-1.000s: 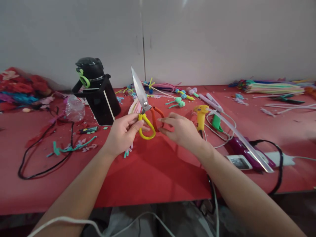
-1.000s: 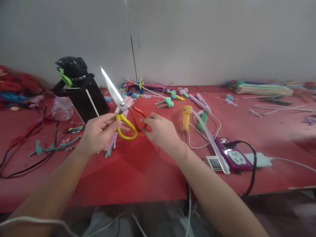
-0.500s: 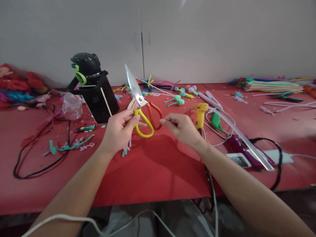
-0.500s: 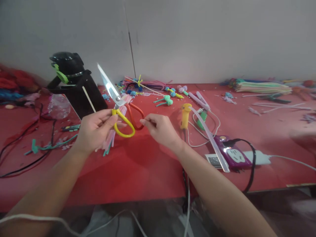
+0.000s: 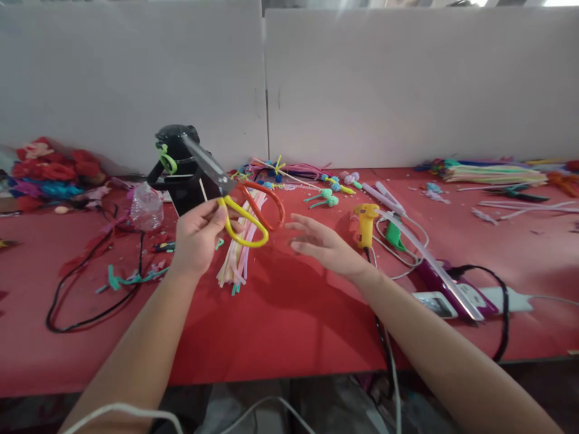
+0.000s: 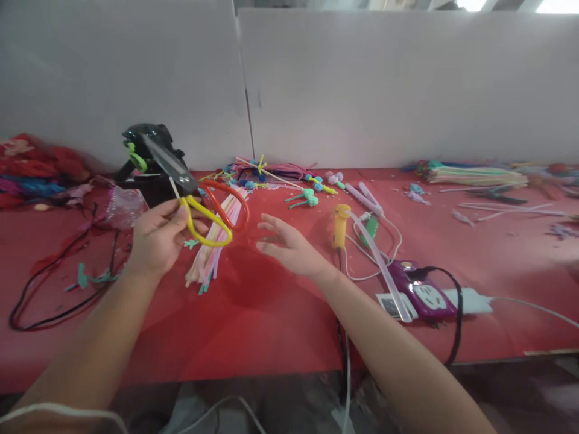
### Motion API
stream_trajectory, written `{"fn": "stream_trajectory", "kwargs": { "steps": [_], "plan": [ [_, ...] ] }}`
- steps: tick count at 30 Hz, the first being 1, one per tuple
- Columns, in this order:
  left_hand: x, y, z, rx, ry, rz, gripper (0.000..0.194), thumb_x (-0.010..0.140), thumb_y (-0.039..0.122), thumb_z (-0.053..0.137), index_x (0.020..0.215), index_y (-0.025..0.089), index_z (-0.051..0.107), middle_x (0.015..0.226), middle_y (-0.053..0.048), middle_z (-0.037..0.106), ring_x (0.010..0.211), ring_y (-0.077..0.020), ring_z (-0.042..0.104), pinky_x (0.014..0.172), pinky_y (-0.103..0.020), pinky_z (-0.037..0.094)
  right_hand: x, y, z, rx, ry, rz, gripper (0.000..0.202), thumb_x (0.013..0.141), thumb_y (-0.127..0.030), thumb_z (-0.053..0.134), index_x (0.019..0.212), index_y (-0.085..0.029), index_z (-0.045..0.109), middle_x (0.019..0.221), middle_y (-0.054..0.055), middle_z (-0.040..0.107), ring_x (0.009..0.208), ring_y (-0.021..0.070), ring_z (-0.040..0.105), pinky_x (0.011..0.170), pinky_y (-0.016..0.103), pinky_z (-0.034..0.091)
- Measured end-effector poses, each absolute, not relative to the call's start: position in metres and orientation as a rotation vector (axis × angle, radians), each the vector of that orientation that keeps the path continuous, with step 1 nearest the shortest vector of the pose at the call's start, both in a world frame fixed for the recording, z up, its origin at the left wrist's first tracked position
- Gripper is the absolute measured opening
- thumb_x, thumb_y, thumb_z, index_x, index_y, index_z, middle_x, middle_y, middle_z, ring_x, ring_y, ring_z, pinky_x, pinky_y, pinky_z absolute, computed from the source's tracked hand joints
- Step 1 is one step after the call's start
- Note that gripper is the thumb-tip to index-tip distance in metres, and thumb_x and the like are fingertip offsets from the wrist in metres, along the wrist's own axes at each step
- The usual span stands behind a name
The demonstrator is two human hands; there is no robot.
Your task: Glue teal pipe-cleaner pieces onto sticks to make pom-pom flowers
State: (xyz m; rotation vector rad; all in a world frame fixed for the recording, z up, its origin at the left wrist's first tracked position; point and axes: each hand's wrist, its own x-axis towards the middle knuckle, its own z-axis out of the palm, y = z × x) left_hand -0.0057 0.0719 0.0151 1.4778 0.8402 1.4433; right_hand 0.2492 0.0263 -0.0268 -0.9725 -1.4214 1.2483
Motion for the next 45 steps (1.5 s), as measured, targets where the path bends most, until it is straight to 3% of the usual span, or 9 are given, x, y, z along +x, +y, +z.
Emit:
{"fn": "stream_trajectory", "kwargs": {
  "steps": [4, 8, 19, 23, 27, 31, 37, 41, 45],
  "plan": [
    [0.006, 0.061, 0.012, 1.668, 0.922, 1.060, 0.038, 0.091, 0.050, 0.070, 0.104, 0.015, 0.075, 0.079, -0.007, 0.075, 0.062, -0.0184, 0.072, 0.062, -0.029, 0.060, 0.242, 0.023, -0.021, -0.866, -1.248, 1.542, 0.045, 0.084, -0.055, 0.076, 0.106, -0.018, 0.065, 0.094, 0.007, 0.073, 0.079, 0.0167, 0.071, 0.072, 0.031, 0.060],
    [0.007, 0.063, 0.006, 2.099, 1.302, 1.032, 0.032, 0.097, 0.044, 0.058, 0.108, 0.019, 0.075, 0.094, -0.007, 0.077, 0.086, -0.0219, 0.073, 0.083, -0.033, 0.056, 0.252, 0.022, -0.017, -1.075, -1.243, 1.475, 0.036, 0.077, -0.045, 0.083, 0.080, -0.015, 0.064, 0.075, 0.003, 0.069, 0.064, 0.0133, 0.067, 0.061, 0.026, 0.057],
    [-0.004, 0.067, 0.012, 2.237, 1.866, 0.505, 0.034, 0.090, 0.055, 0.064, 0.092, 0.021, 0.058, 0.102, -0.009, 0.069, 0.092, -0.0267, 0.066, 0.070, -0.034, 0.043, 0.320, -0.030, -0.031, -1.483, -1.392, 1.145, 0.052, 0.089, -0.068, 0.062, 0.087, -0.017, 0.072, 0.084, 0.010, 0.074, 0.072, 0.0206, 0.071, 0.069, 0.035, 0.060],
    [-0.003, 0.067, 0.014, 2.175, 1.918, 0.342, 0.032, 0.091, 0.053, 0.061, 0.096, 0.022, 0.054, 0.101, -0.011, 0.071, 0.093, -0.0297, 0.069, 0.069, -0.035, 0.042, 0.316, -0.040, -0.035, -1.664, -1.574, 0.533, 0.049, 0.095, -0.059, 0.053, 0.113, -0.017, 0.072, 0.104, 0.016, 0.074, 0.087, 0.0287, 0.072, 0.078, 0.045, 0.059],
    [-0.007, 0.070, 0.012, 2.205, 1.838, 0.449, 0.018, 0.092, 0.040, 0.059, 0.092, 0.023, 0.057, 0.089, -0.008, 0.072, 0.087, -0.0268, 0.070, 0.073, -0.034, 0.044, 0.293, -0.051, -0.026, -1.624, -1.807, -0.055, 0.042, 0.101, -0.050, 0.046, 0.089, -0.021, 0.073, 0.108, 0.016, 0.073, 0.098, 0.0299, 0.068, 0.084, 0.042, 0.051],
    [-0.010, 0.072, 0.009, 2.232, 1.765, 0.612, 0.015, 0.096, 0.032, 0.052, 0.085, 0.023, 0.057, 0.086, -0.006, 0.071, 0.084, -0.0231, 0.068, 0.072, -0.031, 0.042, 0.262, -0.037, -0.009, -1.653, -2.020, 0.222, 0.058, 0.102, -0.059, 0.045, 0.057, -0.022, 0.048, 0.057, 0.002, 0.055, 0.053, 0.0153, 0.047, 0.054, 0.031, 0.031],
    [-0.011, 0.073, 0.011, 2.202, 1.800, 0.725, 0.048, 0.101, 0.049, 0.043, 0.061, 0.023, 0.036, 0.056, 0.000, 0.048, 0.060, -0.0190, 0.052, 0.060, -0.031, 0.030, 0.243, 0.031, -0.007, -1.494, -1.975, 0.384, 0.050, 0.095, -0.051, 0.062, 0.058, -0.020, 0.046, 0.060, -0.002, 0.049, 0.058, 0.0125, 0.041, 0.057, 0.028, 0.028],
    [-0.013, 0.077, 0.006, 2.126, 1.646, 0.933, 0.037, 0.101, 0.043, 0.043, 0.070, 0.022, 0.050, 0.068, -0.002, 0.062, 0.068, -0.0187, 0.061, 0.071, -0.030, 0.043, 0.252, 0.045, -0.025, -1.514, -1.749, 0.418, 0.065, 0.097, -0.066, 0.051, 0.052, -0.022, 0.033, 0.051, -0.005, 0.031, 0.051, 0.0104, 0.027, 0.052, 0.029, 0.024],
    [-0.007, 0.076, 0.005, 2.145, 1.596, 0.968, 0.017, 0.091, 0.032, 0.055, 0.103, 0.020, 0.058, 0.105, -0.009, 0.072, 0.090, -0.0212, 0.070, 0.083, -0.031, 0.052, 0.260, 0.041, -0.032, -1.388, -1.800, 0.311, 0.054, 0.097, -0.057, 0.059, 0.058, -0.019, 0.054, 0.076, 0.004, 0.065, 0.071, 0.0154, 0.058, 0.071, 0.028, 0.044]
  ]
}}
